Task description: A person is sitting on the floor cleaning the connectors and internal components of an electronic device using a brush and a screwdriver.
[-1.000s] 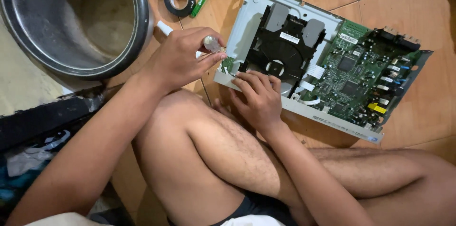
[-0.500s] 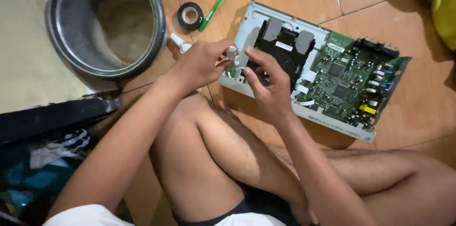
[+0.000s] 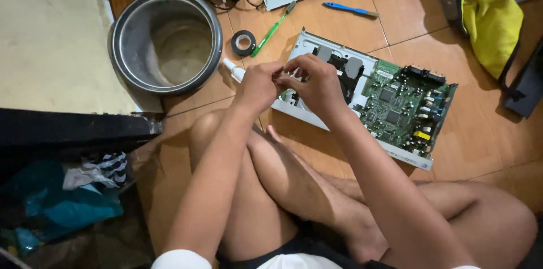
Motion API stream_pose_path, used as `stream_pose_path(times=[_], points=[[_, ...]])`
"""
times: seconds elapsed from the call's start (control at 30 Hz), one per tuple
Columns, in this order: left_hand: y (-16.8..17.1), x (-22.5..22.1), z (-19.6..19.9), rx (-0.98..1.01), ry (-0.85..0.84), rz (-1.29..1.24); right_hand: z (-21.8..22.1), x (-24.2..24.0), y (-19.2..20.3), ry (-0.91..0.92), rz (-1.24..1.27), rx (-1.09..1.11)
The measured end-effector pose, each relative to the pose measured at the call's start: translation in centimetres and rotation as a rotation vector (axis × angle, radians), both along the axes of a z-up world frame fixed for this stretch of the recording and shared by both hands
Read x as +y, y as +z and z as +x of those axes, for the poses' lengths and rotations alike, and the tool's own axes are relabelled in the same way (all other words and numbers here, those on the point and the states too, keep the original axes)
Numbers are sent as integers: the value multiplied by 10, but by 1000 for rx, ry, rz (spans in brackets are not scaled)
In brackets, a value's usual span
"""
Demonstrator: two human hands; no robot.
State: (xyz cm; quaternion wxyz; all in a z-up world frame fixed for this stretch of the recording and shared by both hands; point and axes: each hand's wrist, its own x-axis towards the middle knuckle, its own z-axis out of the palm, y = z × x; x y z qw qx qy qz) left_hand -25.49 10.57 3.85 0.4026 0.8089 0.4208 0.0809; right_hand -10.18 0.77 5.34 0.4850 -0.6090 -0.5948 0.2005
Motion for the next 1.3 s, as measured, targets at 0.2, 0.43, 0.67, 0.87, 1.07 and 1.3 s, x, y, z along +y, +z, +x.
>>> stream_pose_path(times=[0.2, 0.43, 0.67, 0.87, 1.07, 1.3], points=[[8, 0, 3, -51, 38, -28, -5, 1, 6, 29, 16, -43], [10, -1, 3, -144, 136, -135, -14, 4, -11, -134, 19, -49], [-5, 0, 2, -177, 61, -117, -12, 5, -10, -113, 66, -20], [9, -4, 1, -142, 103, -81, -18, 0, 8, -170, -78, 44], [-6, 2, 7, -169, 62, -51, -20, 2, 16, -182, -45, -178], [5, -3, 6, -180, 8, -83, -12, -2, 13, -91, -53, -143]])
